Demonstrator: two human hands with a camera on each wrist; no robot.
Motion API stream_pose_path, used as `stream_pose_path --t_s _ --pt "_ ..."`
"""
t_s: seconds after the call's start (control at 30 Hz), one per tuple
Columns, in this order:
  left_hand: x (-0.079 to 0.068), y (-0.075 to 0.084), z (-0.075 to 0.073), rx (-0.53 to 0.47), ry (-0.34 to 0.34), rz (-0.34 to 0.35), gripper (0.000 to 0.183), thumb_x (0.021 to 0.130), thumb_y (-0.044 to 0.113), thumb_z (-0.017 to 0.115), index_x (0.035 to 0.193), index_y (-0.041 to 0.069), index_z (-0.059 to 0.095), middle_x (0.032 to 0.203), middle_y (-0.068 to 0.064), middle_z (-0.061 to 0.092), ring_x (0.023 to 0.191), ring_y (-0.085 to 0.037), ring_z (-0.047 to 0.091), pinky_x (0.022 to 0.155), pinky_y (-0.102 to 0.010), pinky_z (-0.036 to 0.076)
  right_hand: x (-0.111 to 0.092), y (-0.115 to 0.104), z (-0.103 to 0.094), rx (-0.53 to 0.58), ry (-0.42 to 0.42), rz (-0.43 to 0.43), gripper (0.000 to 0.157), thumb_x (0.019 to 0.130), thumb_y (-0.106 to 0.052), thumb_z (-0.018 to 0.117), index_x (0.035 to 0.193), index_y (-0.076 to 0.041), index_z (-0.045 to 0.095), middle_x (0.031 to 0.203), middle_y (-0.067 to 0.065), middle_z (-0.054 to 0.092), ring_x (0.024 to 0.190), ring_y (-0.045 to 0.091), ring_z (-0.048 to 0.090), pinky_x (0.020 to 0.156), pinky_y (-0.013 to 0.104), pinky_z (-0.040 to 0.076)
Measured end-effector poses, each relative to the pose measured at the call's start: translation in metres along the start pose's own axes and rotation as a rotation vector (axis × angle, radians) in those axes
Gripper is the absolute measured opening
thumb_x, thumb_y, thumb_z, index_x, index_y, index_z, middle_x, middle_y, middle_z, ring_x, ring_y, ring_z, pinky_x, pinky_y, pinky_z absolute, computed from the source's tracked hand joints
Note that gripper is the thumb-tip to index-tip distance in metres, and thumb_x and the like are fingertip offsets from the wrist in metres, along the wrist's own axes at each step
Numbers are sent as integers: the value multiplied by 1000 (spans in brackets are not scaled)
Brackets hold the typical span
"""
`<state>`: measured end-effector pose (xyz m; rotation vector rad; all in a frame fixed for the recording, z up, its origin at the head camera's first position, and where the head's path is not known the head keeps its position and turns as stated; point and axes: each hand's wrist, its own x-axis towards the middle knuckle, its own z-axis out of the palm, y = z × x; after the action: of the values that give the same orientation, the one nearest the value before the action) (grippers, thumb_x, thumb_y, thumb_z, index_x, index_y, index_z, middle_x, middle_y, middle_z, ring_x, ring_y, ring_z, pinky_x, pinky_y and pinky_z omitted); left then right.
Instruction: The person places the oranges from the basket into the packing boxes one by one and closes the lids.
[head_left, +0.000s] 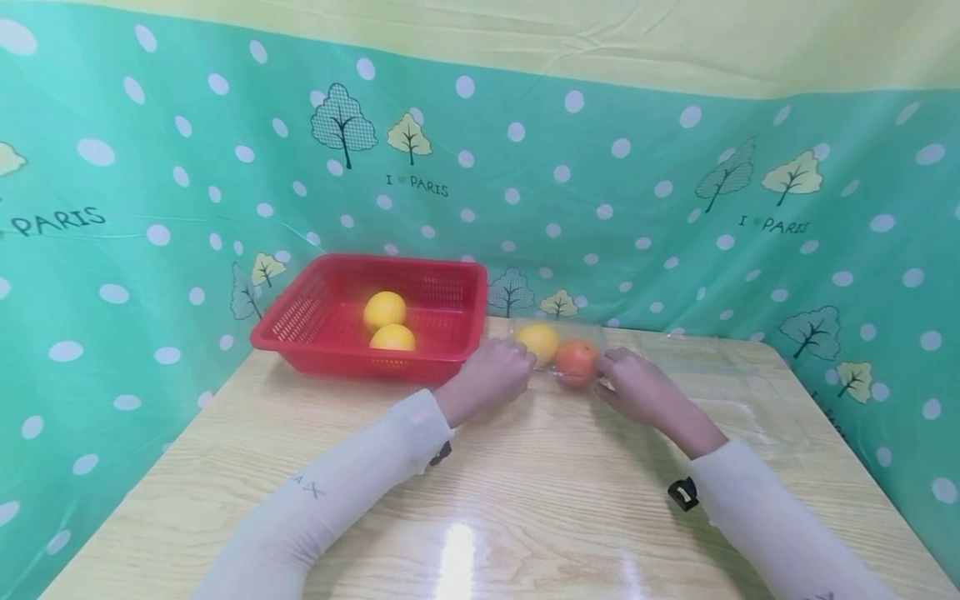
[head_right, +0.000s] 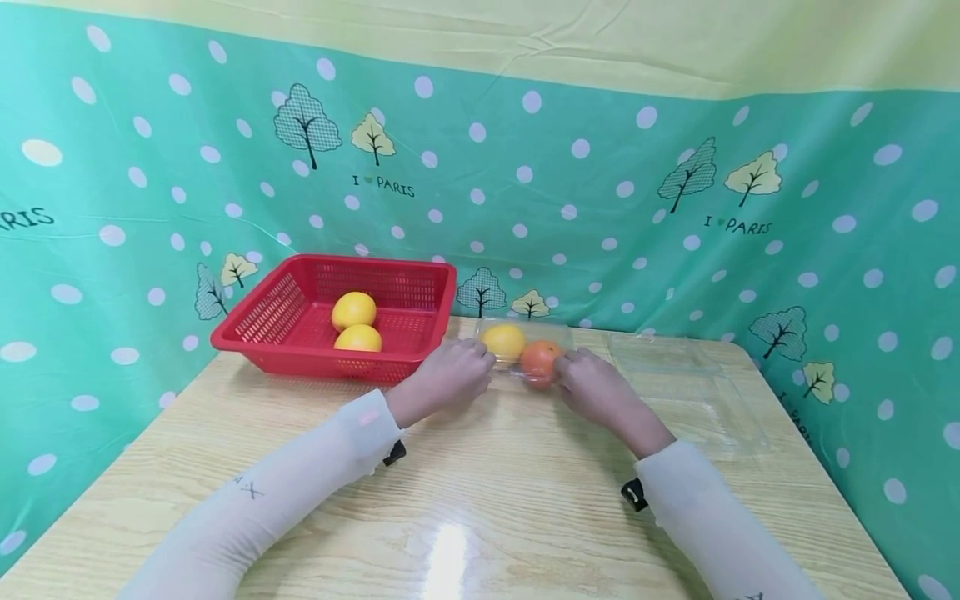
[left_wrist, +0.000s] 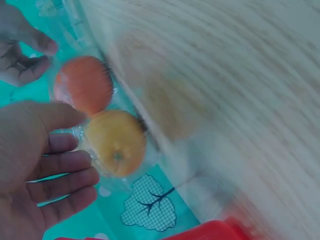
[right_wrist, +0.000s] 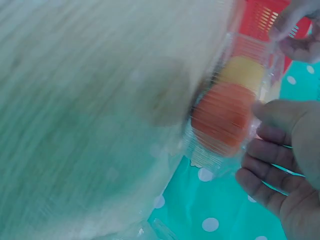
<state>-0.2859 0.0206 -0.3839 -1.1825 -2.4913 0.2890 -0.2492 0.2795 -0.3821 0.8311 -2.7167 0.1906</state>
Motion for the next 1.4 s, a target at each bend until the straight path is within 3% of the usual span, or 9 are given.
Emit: stream_pose_path --t_s 0.13,0.27,0.43,0.57,0.63,0.7,0.97,1.2,1.4 --pt "1 1 -6 11 12 -13 15 96 25 67 101 13 73 84 -1 68 67 -14 57 59 -25 52 1 2 -5 40 30 -10 8 86 -3 77 90 -5 70 82 5 68 76 23 65 70 38 58" --pt "4 -1 -8 6 60 -46 13 95 22 71 103 12 74 87 -2 68 71 -14 58 59 -24 51 4 2 -8 41 85 -42 9 85 2 76 91 -2 70 83 8 69 77 25 66 71 40 59" --pt "8 -3 -2 -138 126 -63 20 94 14 74 114 12 74 102 -3 70 90 -17 64 80 -27 56 10 1 -6 48 126 -69 16 83 7 78 96 0 72 87 10 69 82 28 66 75 41 59" --pt "11 -1 3 -291 121 -72 26 95 9 73 121 12 73 110 -4 69 105 -19 64 100 -31 52 13 -2 -3 65 115 -54 17 84 9 76 99 0 76 89 10 71 84 26 68 76 39 59" --pt "11 0 3 -340 102 -81 28 95 8 72 123 12 73 112 -3 68 106 -18 63 101 -30 51 14 -2 -2 70 94 -30 18 85 9 75 100 -1 77 90 10 72 86 27 68 77 39 60" --pt "11 1 2 -359 85 -92 30 95 7 72 124 13 72 113 -3 68 106 -18 62 92 -26 54 15 -3 -1 66 78 -9 19 86 9 74 102 -2 77 93 11 73 88 28 69 79 40 60" --pt "16 0 5 -350 86 -134 32 94 7 73 125 13 72 113 -2 67 106 -16 58 91 -24 51 23 -1 3 42 79 5 21 85 12 71 102 0 76 96 15 72 92 32 68 83 43 59" --pt "26 -3 10 -395 70 -211 30 93 4 71 122 12 72 112 -4 67 100 -16 57 88 -28 52 34 1 5 41 14 81 29 86 15 62 106 -1 75 99 14 70 92 29 66 83 42 58" --pt "37 -3 15 -322 62 -264 30 94 7 72 122 14 72 112 -4 66 99 -17 56 90 -29 51 44 5 7 -7 -41 160 22 90 9 65 107 -3 72 98 12 65 89 29 63 81 43 57"
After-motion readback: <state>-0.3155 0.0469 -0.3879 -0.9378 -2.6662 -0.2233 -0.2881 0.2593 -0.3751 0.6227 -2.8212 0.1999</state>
